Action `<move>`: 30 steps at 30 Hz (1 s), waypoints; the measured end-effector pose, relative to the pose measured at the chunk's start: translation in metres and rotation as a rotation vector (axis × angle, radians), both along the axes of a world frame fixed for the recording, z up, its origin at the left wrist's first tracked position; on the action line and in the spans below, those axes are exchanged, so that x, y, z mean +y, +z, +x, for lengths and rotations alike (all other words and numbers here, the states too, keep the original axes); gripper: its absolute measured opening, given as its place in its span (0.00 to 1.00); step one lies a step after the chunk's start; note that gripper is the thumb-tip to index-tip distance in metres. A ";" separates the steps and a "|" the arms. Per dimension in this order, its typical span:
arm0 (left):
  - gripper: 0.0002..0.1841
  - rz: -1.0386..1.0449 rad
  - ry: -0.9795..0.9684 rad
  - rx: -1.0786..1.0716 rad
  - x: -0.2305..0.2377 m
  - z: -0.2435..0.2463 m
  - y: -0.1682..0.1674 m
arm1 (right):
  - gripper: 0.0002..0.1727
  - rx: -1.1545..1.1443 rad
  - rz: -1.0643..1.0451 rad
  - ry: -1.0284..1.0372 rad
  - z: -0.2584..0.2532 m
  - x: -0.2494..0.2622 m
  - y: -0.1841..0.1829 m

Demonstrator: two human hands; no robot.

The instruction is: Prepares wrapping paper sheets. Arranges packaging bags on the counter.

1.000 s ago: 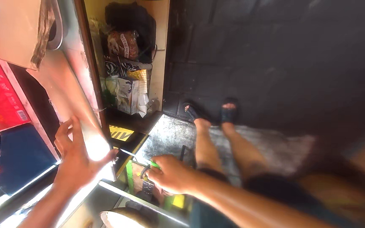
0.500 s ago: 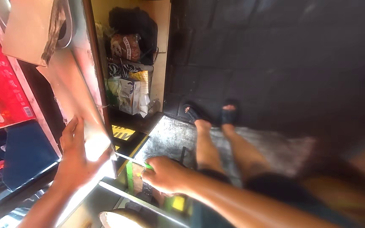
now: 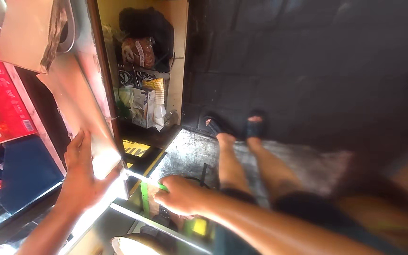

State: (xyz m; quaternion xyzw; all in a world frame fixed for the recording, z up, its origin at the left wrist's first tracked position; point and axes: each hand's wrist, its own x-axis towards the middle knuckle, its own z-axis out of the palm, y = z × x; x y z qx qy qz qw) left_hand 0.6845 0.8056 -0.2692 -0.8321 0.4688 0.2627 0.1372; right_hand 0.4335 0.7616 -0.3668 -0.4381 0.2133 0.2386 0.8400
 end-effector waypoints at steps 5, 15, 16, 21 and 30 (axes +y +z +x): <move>0.60 0.007 0.013 0.007 -0.002 -0.001 0.002 | 0.16 0.015 0.010 -0.016 -0.003 0.002 -0.001; 0.60 0.019 0.016 0.005 -0.002 -0.001 0.001 | 0.16 0.001 0.037 -0.027 0.000 0.005 -0.002; 0.60 0.021 0.012 0.001 -0.003 -0.002 0.001 | 0.16 0.004 0.043 -0.027 0.000 0.005 -0.002; 0.60 0.027 0.012 -0.006 -0.004 -0.003 0.001 | 0.17 0.003 0.052 0.003 0.002 0.001 -0.002; 0.59 0.019 0.025 0.027 -0.006 -0.002 0.002 | 0.15 -0.038 0.040 -0.007 0.008 -0.004 0.003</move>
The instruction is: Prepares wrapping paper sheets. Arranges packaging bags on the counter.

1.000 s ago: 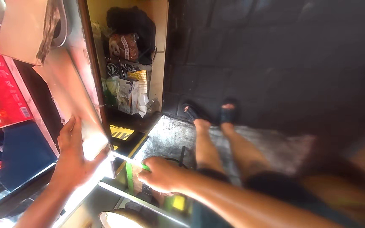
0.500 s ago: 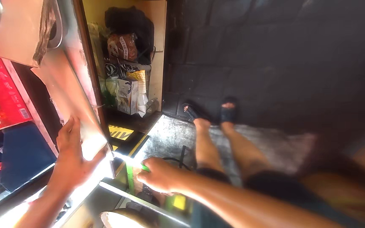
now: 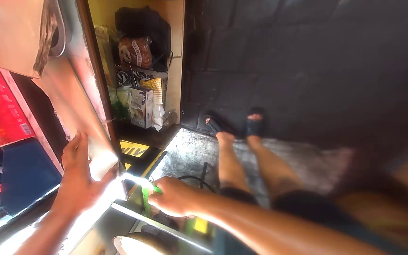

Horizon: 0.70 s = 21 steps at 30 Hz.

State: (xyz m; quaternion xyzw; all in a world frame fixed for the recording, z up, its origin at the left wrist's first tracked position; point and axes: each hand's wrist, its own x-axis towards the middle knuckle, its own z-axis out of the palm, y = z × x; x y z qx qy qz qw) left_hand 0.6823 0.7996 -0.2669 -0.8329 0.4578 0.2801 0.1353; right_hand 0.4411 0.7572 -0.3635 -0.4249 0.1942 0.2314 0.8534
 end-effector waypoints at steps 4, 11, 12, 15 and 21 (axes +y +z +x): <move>0.59 0.007 0.002 0.005 0.000 0.002 0.000 | 0.16 -0.021 -0.007 -0.002 0.003 -0.004 0.005; 0.65 0.031 -0.004 0.013 -0.007 0.002 0.005 | 0.17 -0.032 -0.018 0.011 0.004 -0.005 0.006; 0.63 0.032 -0.012 0.010 -0.008 0.003 0.005 | 0.17 -0.032 -0.016 0.008 0.003 -0.004 0.005; 0.57 0.012 -0.012 0.021 -0.010 0.006 0.009 | 0.17 -0.032 0.007 0.000 0.001 -0.002 0.002; 0.48 0.015 -0.113 -0.028 -0.012 0.010 0.014 | 0.17 -0.026 0.021 -0.011 0.003 0.000 0.003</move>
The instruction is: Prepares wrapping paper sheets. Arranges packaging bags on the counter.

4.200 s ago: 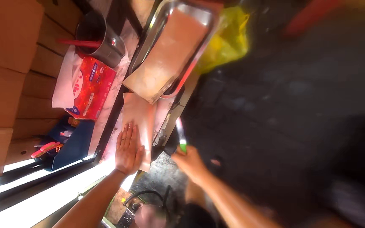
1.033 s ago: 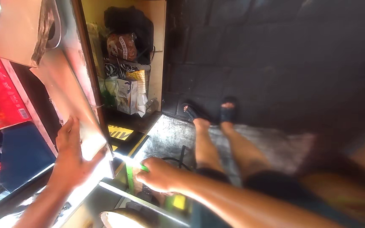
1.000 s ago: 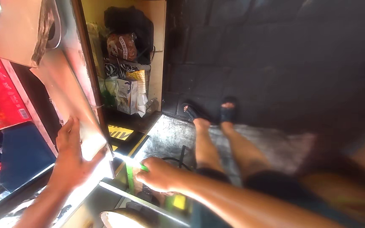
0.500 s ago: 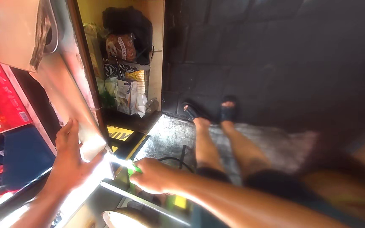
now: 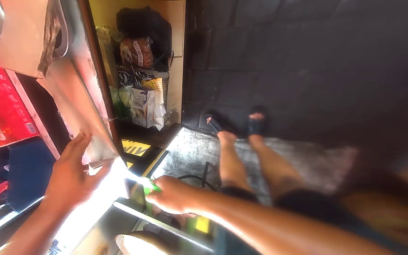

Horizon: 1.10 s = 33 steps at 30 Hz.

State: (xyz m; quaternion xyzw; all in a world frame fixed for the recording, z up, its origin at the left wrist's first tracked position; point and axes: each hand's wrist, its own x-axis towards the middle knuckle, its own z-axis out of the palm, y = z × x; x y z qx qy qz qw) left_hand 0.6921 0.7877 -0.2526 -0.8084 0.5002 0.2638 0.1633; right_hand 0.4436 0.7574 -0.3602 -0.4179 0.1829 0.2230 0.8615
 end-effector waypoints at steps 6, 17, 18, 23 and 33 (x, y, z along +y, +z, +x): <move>0.33 -0.025 -0.142 -0.008 0.004 0.007 0.002 | 0.19 0.079 -0.006 -0.036 -0.011 0.013 -0.009; 0.31 -0.066 -0.264 0.016 -0.002 0.022 0.013 | 0.21 0.070 0.018 -0.072 0.006 0.012 0.002; 0.32 -0.044 -0.289 -0.004 -0.007 0.024 0.015 | 0.23 0.071 0.030 -0.072 0.007 0.011 0.002; 0.28 0.095 -0.393 -0.014 -0.032 0.022 0.021 | 0.25 0.070 0.053 -0.109 0.011 0.013 0.005; 0.26 0.293 -0.554 -0.108 -0.078 0.002 0.020 | 0.16 -0.052 -0.430 -0.520 -0.004 0.009 0.009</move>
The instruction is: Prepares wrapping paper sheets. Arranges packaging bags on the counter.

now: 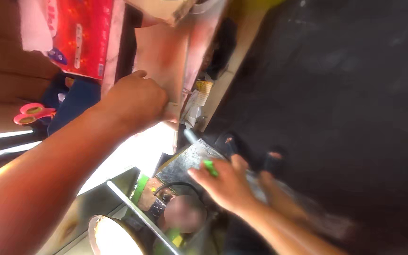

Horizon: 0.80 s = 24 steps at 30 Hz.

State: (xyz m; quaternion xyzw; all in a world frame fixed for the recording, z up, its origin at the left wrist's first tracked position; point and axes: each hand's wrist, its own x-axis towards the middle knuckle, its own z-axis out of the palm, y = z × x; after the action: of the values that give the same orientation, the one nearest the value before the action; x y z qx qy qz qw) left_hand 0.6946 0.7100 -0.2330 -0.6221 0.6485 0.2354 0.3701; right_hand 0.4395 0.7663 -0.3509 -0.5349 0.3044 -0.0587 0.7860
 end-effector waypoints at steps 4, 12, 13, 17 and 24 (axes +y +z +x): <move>0.29 -0.034 0.040 -0.020 0.000 -0.002 0.002 | 0.19 -0.107 -0.457 -0.267 0.035 -0.036 -0.003; 0.32 -0.521 0.196 0.081 0.053 0.021 -0.011 | 0.31 -0.134 -0.721 -0.082 0.112 -0.073 -0.002; 0.32 -0.677 0.227 0.114 0.065 0.024 -0.013 | 0.29 -0.131 -0.715 -0.086 0.113 -0.072 -0.001; 0.19 -1.423 0.541 0.318 0.117 0.014 -0.032 | 0.27 -0.100 -0.686 -0.049 0.115 -0.064 -0.002; 0.20 -1.471 1.322 0.540 0.144 -0.051 -0.097 | 0.12 -0.091 -0.693 -0.067 0.105 -0.058 0.001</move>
State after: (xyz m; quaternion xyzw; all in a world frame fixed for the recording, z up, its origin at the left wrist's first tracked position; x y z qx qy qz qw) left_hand 0.6435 0.8538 -0.3304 -0.8544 0.2212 0.0685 -0.4651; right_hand 0.5440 0.7079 -0.3502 -0.7566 0.2483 -0.2080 0.5680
